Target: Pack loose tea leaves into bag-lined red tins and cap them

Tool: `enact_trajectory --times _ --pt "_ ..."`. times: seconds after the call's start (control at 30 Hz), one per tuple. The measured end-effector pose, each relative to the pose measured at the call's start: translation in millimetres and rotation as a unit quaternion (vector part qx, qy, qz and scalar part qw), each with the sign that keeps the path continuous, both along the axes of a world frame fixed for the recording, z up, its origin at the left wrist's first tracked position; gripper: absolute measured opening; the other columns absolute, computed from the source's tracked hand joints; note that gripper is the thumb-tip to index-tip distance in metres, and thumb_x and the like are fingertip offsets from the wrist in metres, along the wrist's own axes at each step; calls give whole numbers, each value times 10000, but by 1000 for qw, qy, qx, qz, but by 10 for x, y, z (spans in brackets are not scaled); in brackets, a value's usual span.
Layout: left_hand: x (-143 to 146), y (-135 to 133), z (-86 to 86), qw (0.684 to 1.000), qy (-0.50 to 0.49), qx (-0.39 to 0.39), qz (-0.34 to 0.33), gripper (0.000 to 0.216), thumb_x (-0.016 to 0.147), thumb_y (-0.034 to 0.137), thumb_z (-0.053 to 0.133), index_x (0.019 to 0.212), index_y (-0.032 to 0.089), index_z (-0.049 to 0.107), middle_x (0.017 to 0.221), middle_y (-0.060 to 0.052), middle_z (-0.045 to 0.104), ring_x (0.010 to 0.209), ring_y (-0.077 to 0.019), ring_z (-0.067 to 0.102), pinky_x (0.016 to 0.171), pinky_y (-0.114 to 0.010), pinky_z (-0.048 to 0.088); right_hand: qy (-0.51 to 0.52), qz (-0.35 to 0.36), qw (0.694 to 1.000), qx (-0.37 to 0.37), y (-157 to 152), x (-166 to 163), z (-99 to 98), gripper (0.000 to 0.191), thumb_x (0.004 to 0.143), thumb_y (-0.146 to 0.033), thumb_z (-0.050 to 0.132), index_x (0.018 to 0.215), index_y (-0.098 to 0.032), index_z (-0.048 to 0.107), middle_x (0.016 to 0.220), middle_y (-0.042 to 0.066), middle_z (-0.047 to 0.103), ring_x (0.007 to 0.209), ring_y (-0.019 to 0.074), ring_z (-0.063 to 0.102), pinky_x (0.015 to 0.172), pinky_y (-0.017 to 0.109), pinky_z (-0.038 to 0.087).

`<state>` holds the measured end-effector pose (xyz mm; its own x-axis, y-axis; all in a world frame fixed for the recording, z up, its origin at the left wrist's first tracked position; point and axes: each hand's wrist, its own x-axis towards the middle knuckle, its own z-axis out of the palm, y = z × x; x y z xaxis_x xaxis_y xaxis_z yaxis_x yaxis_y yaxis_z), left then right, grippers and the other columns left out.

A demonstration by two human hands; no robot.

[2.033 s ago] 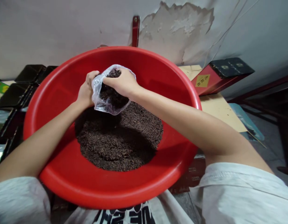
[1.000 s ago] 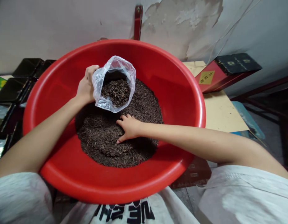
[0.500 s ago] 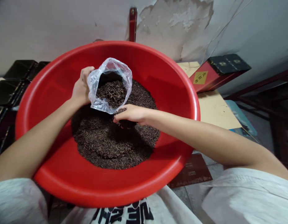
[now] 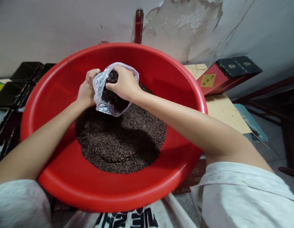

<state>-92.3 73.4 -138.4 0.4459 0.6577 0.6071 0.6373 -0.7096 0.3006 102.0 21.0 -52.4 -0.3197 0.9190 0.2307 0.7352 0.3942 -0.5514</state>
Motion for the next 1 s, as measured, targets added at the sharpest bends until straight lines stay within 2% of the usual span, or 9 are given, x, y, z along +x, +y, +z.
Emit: enact_trajectory --times 0.13,0.23,0.3,0.47,0.57,0.63,0.77,0.9,1.0 --pt "-10 12 18 999 23 20 -13 851 711 619 657 1326 235 212 1356 -129 391 1251 -318 444 947 -475 506 -172 37 984 8 96 -124 -172 516 831 -237 566 1305 -73 447 1361 167 456 1281 322 414 1088 448 333" --pt "-5 -1 31 999 28 34 -25 849 695 615 666 1319 245 225 1338 -127 408 1258 -319 440 975 -477 492 -205 69 976 -39 48 -133 -176 614 818 -328 594 1346 -71 411 1395 175 425 1310 366 375 1091 502 304" --pt "-2 -6 26 1000 14 22 1 826 693 607 664 1314 259 246 1335 -127 419 1215 -322 485 901 -455 532 -194 77 978 -19 -55 -82 -107 668 801 -376 614 1352 -68 393 1401 184 401 1325 365 350 1092 493 294" --pt "-1 0 6 999 -22 4 39 706 720 500 651 1296 305 291 1335 -115 444 1163 -315 537 765 -395 561 -163 115 973 120 -541 149 32 326 872 -311 494 1132 -123 549 1194 140 543 1149 289 479 972 451 362" --pt "25 -48 56 999 -20 -19 37 704 709 468 646 1290 279 297 1347 -133 432 1207 -333 503 802 -426 548 -191 220 953 84 -807 277 -187 269 898 -335 447 958 -130 610 953 123 621 931 247 557 851 405 417" --pt "61 -106 119 997 -11 -53 54 727 686 454 655 1290 256 302 1359 -149 421 1219 -344 491 813 -443 541 -226 278 934 12 -883 340 -435 358 868 -441 521 970 -113 624 981 134 634 905 247 578 836 392 440" --pt "138 -189 263 991 -28 -103 81 813 607 489 717 1277 250 321 1377 -139 396 1240 -367 458 894 -499 497 -255 240 936 -35 -800 415 -779 763 753 -625 601 1245 -47 523 1251 206 536 1140 338 510 967 449 410" --pt "144 -194 455 989 -90 -77 93 962 435 464 848 1227 241 350 1310 -111 438 1257 -349 406 1083 -545 330 -224 186 956 -39 -641 433 -730 705 777 -643 554 1207 -85 555 1228 158 566 1136 319 520 992 442 404" --pt "109 -243 638 981 -155 -60 100 1045 333 405 900 1199 204 352 1294 -105 430 1258 -335 385 1125 -550 268 -195 161 967 -6 -559 438 -614 637 787 -624 559 1151 -102 580 1213 148 579 1122 306 527 997 441 402"
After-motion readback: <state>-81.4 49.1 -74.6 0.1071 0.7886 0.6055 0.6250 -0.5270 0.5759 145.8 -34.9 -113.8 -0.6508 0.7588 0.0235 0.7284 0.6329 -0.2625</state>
